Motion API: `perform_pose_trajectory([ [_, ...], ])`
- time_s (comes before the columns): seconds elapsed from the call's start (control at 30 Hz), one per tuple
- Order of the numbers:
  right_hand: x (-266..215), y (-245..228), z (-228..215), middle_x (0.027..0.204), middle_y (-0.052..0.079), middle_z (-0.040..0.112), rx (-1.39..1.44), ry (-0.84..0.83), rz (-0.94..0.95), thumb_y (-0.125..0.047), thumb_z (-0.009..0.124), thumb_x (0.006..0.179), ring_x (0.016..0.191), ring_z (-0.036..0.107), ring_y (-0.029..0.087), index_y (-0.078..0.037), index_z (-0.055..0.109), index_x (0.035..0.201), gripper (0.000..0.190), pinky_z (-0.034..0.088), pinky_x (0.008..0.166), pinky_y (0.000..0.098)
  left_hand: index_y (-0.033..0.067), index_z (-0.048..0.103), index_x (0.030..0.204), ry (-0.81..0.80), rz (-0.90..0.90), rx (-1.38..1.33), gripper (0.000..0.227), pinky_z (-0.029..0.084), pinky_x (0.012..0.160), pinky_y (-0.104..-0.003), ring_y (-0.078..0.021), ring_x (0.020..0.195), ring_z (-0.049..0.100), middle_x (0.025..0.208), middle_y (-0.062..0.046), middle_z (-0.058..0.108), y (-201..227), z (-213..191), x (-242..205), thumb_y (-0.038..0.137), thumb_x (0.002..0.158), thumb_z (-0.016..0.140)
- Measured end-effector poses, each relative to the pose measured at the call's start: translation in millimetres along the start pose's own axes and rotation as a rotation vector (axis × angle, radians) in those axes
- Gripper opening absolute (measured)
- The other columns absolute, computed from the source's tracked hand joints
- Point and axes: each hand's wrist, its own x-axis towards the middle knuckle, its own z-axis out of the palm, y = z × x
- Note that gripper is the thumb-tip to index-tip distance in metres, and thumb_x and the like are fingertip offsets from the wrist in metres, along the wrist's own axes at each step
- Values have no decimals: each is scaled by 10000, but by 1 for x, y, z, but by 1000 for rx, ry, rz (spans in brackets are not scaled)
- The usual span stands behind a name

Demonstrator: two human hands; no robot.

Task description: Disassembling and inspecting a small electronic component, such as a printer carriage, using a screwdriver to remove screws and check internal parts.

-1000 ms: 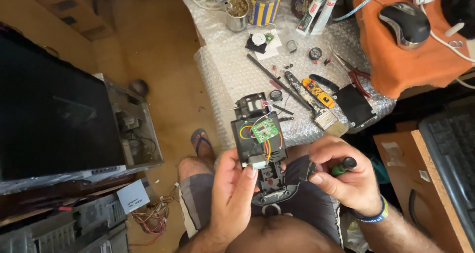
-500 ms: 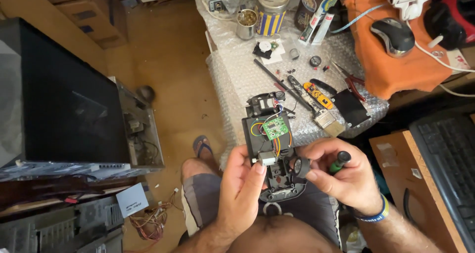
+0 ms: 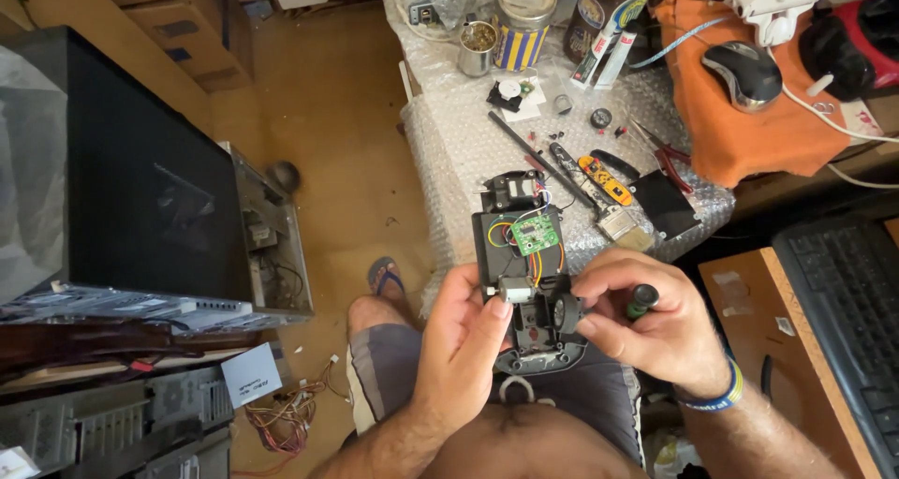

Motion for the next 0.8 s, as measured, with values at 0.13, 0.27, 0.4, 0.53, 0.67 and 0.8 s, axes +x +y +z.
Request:
perform_pose_trajectory([
  [0.13, -2, 4, -3, 934, 69, 704, 39, 1, 9, -213, 779, 836, 780, 618, 145, -107, 716, 982, 191, 456, 651, 251, 95, 552, 1216, -28, 39, -56, 336, 512, 617, -246, -51, 739, 548, 863, 21, 608, -4, 1, 1, 339, 988, 587],
  [0.27, -5, 4, -3, 948, 59, 689, 15, 40, 26, -209, 788, 829, 761, 594, 126, -111, 699, 977, 198, 450, 639, 235, 96, 548, 1217, -28, 20, -48, 319, 510, 602, -240, -46, 732, 539, 856, 25, 599, -3, 1, 1, 320, 992, 575],
  [0.4, -5, 1, -3, 924, 43, 694, -81, 44, -19, -235, 790, 827, 799, 631, 164, -113, 657, 949, 218, 504, 727, 273, 105, 551, 1213, -20, 21, -19, 319, 508, 622, -256, -53, 748, 554, 889, 24, 633, -2, 2, 1, 329, 986, 571],
  [0.53, -5, -5, -3, 1042, 94, 689, -42, 47, 28, -191, 798, 812, 585, 486, 75, -128, 631, 930, 214, 439, 504, 181, 117, 549, 1230, -5, -5, 32, 333, 539, 641, -277, -54, 739, 555, 849, 31, 609, -1, 3, 0, 330, 975, 566],
  [0.67, 2, -6, -6, 944, 71, 694, -82, 43, -30, -214, 821, 779, 716, 628, 125, -156, 582, 820, 250, 517, 620, 231, 104, 546, 1228, -18, 20, 12, 343, 525, 624, -269, -52, 726, 545, 843, 26, 605, -2, 5, 2, 339, 979, 566],
  [0.8, -1, -4, -5, 671, -8, 584, 17, 83, -32, -166, 825, 783, 889, 667, 184, -120, 588, 952, 295, 513, 770, 294, 108, 545, 1206, -20, 13, -10, 311, 514, 637, -266, -50, 753, 552, 881, 32, 630, -4, 5, 3, 324, 983, 563],
])
